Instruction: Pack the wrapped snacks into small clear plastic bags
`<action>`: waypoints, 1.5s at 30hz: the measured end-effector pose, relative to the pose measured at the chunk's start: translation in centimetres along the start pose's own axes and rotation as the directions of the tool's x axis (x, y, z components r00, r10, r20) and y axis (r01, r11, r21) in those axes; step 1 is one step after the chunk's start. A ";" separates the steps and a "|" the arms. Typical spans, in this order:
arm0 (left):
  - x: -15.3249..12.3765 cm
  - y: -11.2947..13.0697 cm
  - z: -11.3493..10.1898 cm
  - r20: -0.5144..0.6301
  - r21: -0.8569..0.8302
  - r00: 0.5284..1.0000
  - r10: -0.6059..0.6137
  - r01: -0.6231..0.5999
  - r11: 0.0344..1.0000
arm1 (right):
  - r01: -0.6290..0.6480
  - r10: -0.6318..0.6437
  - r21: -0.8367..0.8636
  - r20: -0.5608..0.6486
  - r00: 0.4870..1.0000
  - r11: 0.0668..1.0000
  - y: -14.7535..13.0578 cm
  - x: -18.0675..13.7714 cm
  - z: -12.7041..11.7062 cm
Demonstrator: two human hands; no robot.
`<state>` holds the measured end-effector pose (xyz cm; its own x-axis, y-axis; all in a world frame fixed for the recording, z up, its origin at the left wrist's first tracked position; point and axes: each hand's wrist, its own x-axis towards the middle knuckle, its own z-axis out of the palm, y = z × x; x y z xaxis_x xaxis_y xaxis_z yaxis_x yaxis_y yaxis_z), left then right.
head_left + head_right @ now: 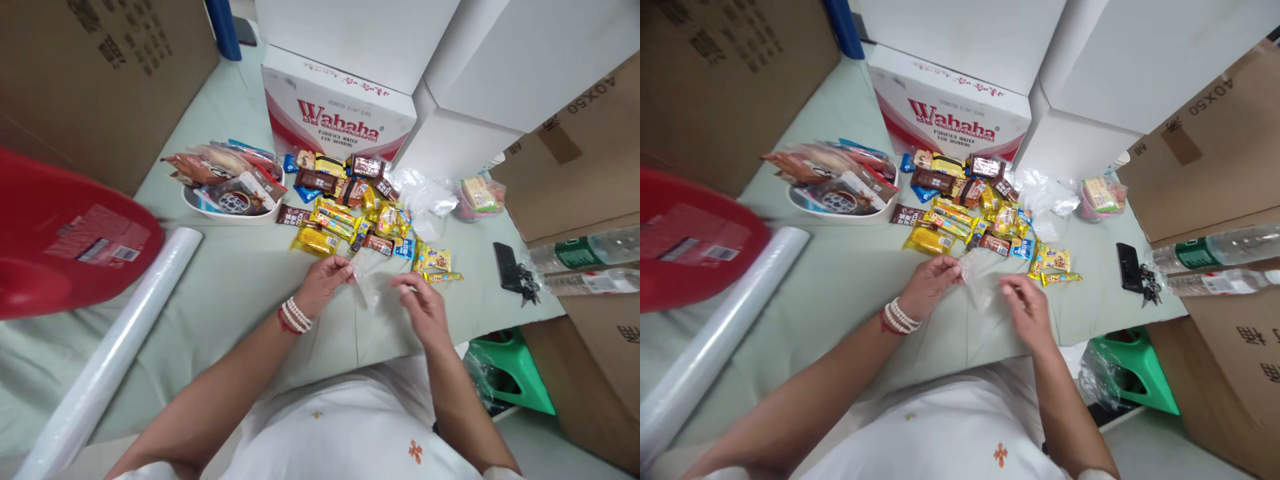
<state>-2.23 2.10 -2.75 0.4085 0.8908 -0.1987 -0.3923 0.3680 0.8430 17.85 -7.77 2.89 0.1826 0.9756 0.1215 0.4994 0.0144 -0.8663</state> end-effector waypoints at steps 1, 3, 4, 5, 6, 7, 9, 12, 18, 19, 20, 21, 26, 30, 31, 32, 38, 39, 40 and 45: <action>0.0 -0.1 0.0 0.010 0.028 1.000 0.005 -0.005 1.000 | -0.020 0.019 0.010 0.026 0.999 1.000 -0.1 0.5 1.3; 0.0 -0.1 0.0 0.032 0.076 0.999 0.006 -0.009 0.997 | -0.053 0.049 0.047 0.082 0.995 0.998 -0.1 1.6 3.7; 0.0 -0.1 0.0 0.038 0.095 0.999 0.005 -0.008 0.995 | -0.076 0.068 0.080 0.089 0.994 0.994 0.0 2.1 4.5; 0.0 0.0 0.0 0.036 0.107 0.999 0.005 -0.009 0.994 | -0.111 0.101 0.119 0.086 0.991 0.987 0.2 2.6 4.9; 0.1 0.1 -0.1 0.031 0.112 1.000 0.008 -0.011 0.994 | -0.152 0.140 0.163 0.078 0.987 0.975 0.3 2.9 4.9; 0.1 0.2 -0.1 0.022 0.113 1.000 0.016 -0.019 0.993 | -0.189 0.178 0.206 0.071 0.981 0.960 0.4 3.1 4.5; 0.1 0.4 -0.1 0.013 0.104 0.999 0.041 -0.043 0.994 | -0.236 0.226 0.277 0.069 0.972 0.931 0.4 3.3 3.2; 0.0 0.5 0.0 0.041 0.029 0.999 0.008 -0.009 1.000 | -0.314 0.285 0.335 0.135 0.949 0.888 0.0 3.2 1.5; -0.5 -0.3 0.3 0.065 -0.020 0.991 -0.117 0.118 0.993 | -0.300 0.284 0.323 0.096 0.954 0.898 -0.9 2.6 3.3; -0.5 -0.5 0.3 0.063 0.033 0.992 -0.114 0.112 0.993 | -0.293 0.278 0.333 0.092 0.956 0.897 -1.1 2.6 3.7; -0.4 -0.6 0.2 0.069 0.084 0.990 -0.121 0.116 0.990 | -0.296 0.282 0.354 0.091 0.955 0.887 -1.2 2.7 3.8; -0.3 -0.7 0.1 0.082 0.126 0.986 -0.143 0.132 0.983 | -0.304 0.293 0.385 0.089 0.952 0.872 -1.3 2.8 3.6; 0.2 -0.1 -0.6 0.161 0.134 0.964 -0.212 0.192 0.972 | -0.411 0.397 0.509 0.143 0.907 0.756 -1.7 4.3 -0.6; 0.3 1.0 -0.8 0.194 0.032 0.944 -0.267 0.266 0.964 | -0.525 0.466 0.592 0.266 0.843 0.612 -0.4 6.1 -4.2; 0.2 1.3 -0.8 0.199 0.031 0.936 -0.290 0.289 0.957 | -0.501 0.470 0.640 0.238 0.850 0.583 0.1 6.4 -4.7; 0.2 1.4 -0.8 0.200 0.040 0.931 -0.306 0.304 0.952 | -0.453 0.472 0.691 0.181 0.863 0.563 0.6 6.7 -4.8; -0.1 1.7 -0.3 0.151 -0.058 0.940 -0.305 0.317 0.947 | -0.178 0.537 0.764 -0.247 0.806 0.619 2.0 4.3 -2.4; -0.1 1.7 -0.3 0.132 -0.090 0.942 -0.307 0.320 0.943 | -0.196 0.546 0.742 -0.262 0.796 0.641 1.7 3.4 -1.6; -0.1 1.6 -0.2 0.114 -0.115 0.944 -0.309 0.322 0.940 | -0.241 0.551 0.715 -0.238 0.800 0.657 1.3 2.4 -0.9; 0.2 1.0 -0.3 0.089 -0.133 0.957 -0.275 0.285 0.949 | -0.561 0.530 0.493 0.218 0.819 0.664 -0.7 -0.6 3.0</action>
<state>-2.81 2.70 -2.10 0.5727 0.7277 -0.3776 -0.3656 0.6389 0.6769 14.88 -7.75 1.99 0.2299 0.8546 -0.4656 -0.1886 -0.4302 -0.8828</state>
